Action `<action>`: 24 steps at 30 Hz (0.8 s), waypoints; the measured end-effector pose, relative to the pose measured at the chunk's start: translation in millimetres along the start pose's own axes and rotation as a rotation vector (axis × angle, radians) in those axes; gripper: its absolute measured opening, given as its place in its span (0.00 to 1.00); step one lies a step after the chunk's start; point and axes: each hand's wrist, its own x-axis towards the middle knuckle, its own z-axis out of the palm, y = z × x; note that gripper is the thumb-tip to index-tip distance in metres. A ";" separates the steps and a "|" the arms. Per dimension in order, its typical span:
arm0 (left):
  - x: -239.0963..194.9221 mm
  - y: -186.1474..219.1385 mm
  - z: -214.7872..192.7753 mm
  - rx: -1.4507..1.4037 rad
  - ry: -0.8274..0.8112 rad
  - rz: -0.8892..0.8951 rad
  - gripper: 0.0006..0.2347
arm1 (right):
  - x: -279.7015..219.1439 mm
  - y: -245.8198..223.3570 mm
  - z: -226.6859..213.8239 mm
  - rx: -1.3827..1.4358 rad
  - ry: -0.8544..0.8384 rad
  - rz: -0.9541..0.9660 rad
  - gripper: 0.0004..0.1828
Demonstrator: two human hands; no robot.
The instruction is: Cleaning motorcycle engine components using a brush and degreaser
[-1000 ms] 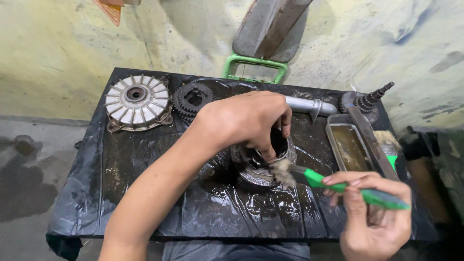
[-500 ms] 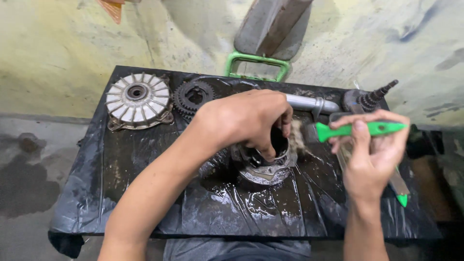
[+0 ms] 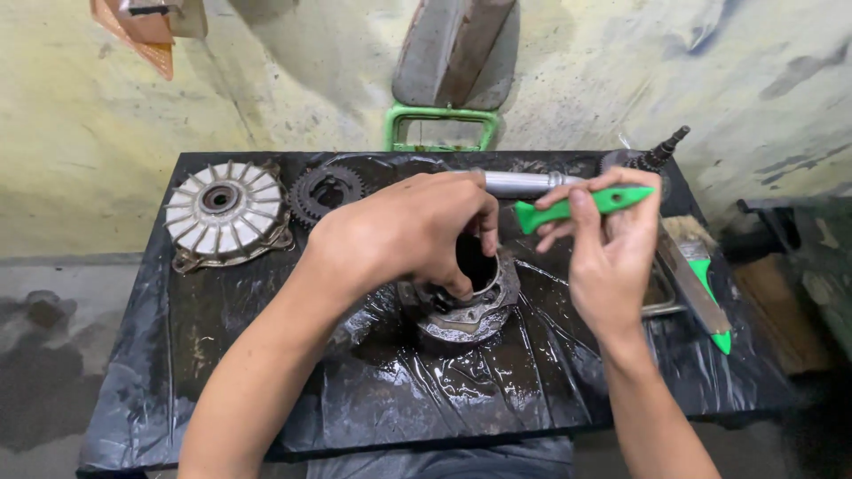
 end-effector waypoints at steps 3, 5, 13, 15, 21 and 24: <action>-4.8 6.8 -7.9 -0.019 -0.043 -0.042 0.22 | 2.0 -4.7 -1.7 -0.004 -0.036 0.025 0.08; -4.7 13.0 -12.0 -0.001 -0.070 -0.070 0.22 | -10.0 -9.1 -17.9 -0.033 0.008 0.031 0.08; -0.9 5.3 -4.6 0.024 -0.070 -0.070 0.25 | -20.1 -13.7 -17.3 -0.087 0.090 0.036 0.09; 2.4 0.1 0.2 0.010 -0.024 -0.012 0.24 | -6.6 -9.4 0.3 -0.038 0.002 0.005 0.08; -3.7 5.3 -4.7 -0.004 -0.037 -0.040 0.21 | -1.9 -14.2 5.2 -0.013 -0.062 0.039 0.08; -4.4 7.2 -5.6 -0.002 -0.037 -0.056 0.22 | -21.1 -14.9 -15.9 -0.095 0.060 0.018 0.08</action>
